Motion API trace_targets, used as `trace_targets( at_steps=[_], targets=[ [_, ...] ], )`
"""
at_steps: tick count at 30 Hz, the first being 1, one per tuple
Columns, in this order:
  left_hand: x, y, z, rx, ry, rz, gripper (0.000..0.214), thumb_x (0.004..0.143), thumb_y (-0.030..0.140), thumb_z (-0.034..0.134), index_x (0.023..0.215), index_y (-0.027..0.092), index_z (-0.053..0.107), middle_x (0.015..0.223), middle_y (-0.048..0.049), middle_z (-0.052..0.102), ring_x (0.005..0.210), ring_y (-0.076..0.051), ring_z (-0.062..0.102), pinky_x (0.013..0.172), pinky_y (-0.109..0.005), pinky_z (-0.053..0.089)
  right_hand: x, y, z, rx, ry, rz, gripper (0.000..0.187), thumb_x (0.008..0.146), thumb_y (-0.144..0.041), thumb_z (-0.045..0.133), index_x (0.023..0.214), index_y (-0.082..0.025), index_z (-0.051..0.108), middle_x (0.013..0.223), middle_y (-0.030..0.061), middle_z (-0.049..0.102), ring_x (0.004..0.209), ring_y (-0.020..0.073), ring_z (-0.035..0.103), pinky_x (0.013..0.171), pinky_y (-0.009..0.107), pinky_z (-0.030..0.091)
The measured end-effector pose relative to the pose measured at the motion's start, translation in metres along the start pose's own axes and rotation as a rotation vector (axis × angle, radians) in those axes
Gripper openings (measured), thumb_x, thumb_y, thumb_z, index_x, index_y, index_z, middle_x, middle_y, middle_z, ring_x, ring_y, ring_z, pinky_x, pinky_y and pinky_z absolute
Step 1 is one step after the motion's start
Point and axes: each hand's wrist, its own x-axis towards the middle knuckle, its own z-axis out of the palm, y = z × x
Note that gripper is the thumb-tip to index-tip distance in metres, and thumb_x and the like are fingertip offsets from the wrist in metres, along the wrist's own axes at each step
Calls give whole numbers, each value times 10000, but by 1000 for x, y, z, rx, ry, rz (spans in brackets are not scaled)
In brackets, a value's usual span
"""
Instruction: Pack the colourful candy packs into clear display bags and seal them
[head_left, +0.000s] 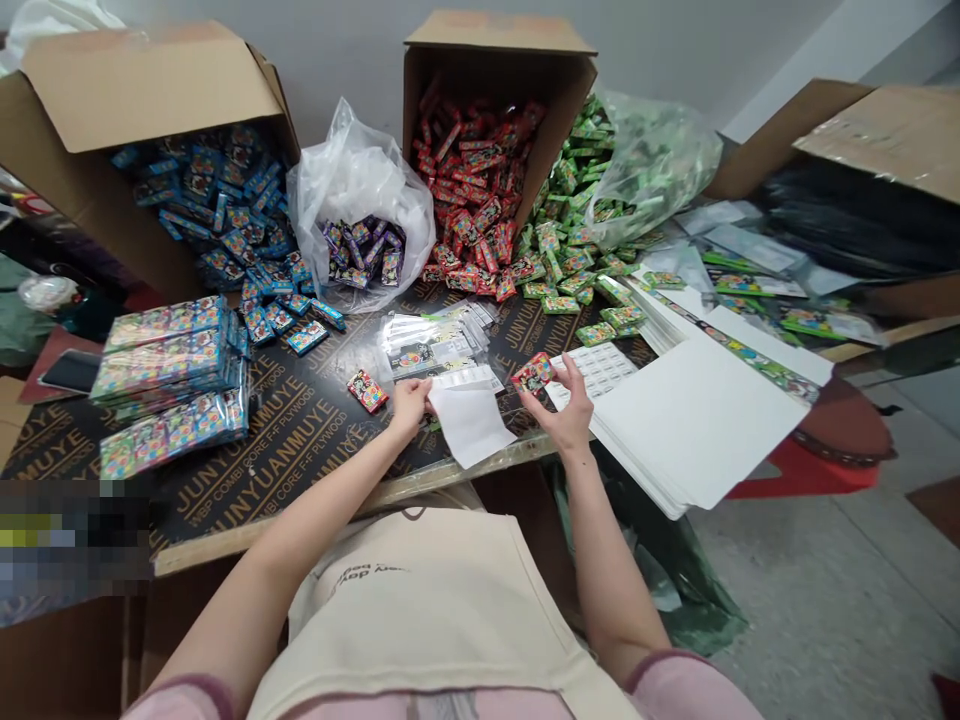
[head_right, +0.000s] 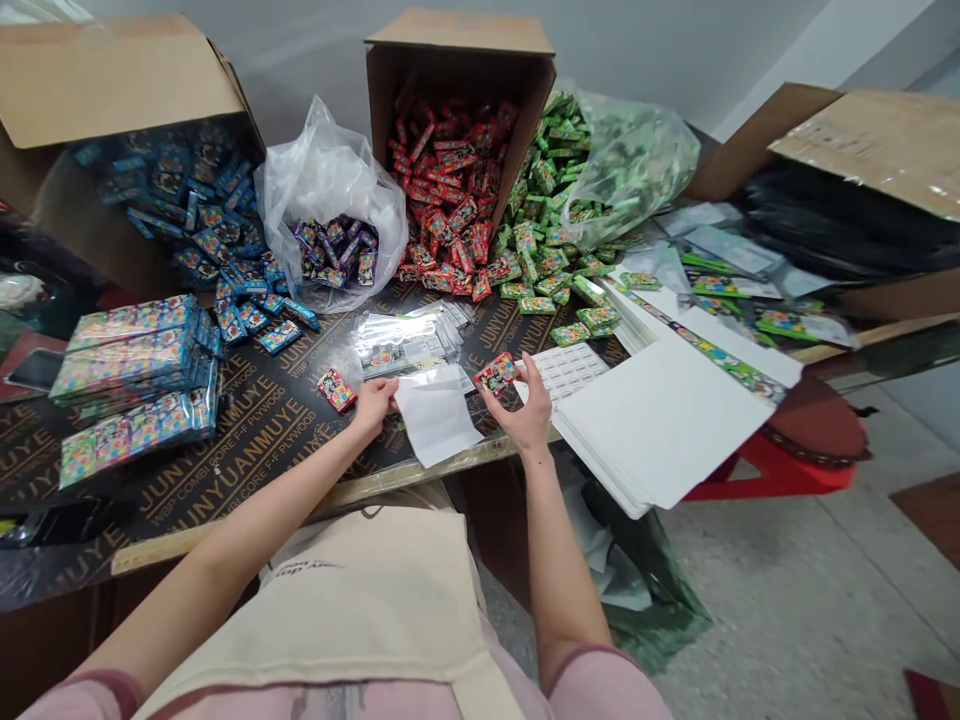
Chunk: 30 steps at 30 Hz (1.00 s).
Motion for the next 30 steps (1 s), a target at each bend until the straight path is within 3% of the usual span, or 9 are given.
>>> trace_targets(
  at_steps=[3,6,10,13,18,22,25,27,30],
  targets=[
    [3,-3,33,56,-60,14,353,772,392,669,545,173,511,417,25,508,370,-133,518,456,-253,439,-4,-14,13,-27,-26,-92,799,773,-525,623,1434,-150,375,1253,163,603,1121,293,577,1004,443,404],
    [1,1,38,127,-109,48,283,756,379,695,602,160,602,483,-6,570,433,-176,579,538,-296,479,-14,-14,33,-147,-179,-87,619,776,-490,618,1306,-178,555,1227,166,618,1150,345,540,992,515,382],
    [-14,7,-14,390,-68,307,238,734,320,727,939,198,714,855,-83,722,877,-285,673,889,-413,482,-17,-6,46,-194,-138,-47,523,779,-502,631,1224,-226,626,1385,170,502,1270,393,426,1000,567,350],
    [-24,5,-70,762,103,582,349,778,311,681,1109,202,677,1288,-144,601,1257,-350,485,1101,-499,307,-2,-22,55,-131,-132,-149,558,794,-492,648,1286,-239,575,1429,159,452,1286,362,415,1026,529,334],
    [-19,-7,-134,979,168,560,402,819,288,623,1210,197,627,1470,-146,429,1335,-420,369,1138,-566,201,32,-81,91,-155,-507,-446,728,646,-432,816,1286,-205,552,1318,198,504,1232,363,433,973,499,353],
    [-8,-6,-156,969,56,558,425,846,284,569,1266,217,588,1507,-125,388,1345,-388,390,1115,-544,289,49,-110,119,-204,-697,-491,689,544,-402,876,1130,-177,593,1088,142,581,1044,310,516,866,426,382],
    [-2,3,-163,972,-38,531,499,799,286,634,1292,240,570,1502,-125,406,1372,-356,383,1135,-523,283,59,-116,133,86,-853,-441,343,590,-321,830,775,-162,590,820,27,597,846,204,545,780,320,383],
    [1,12,-164,935,-74,468,521,781,296,661,1291,237,570,1499,-140,409,1401,-354,345,1160,-543,217,66,-120,139,291,-949,-360,292,633,-337,776,648,-168,539,657,-26,559,681,146,522,684,270,386],
    [2,29,-160,651,-27,403,541,795,370,655,1300,206,553,1511,-149,393,1425,-338,307,1168,-513,211,80,-132,143,440,-886,-281,272,736,-427,654,680,-178,561,627,-25,572,610,128,511,618,261,404]
  ],
)
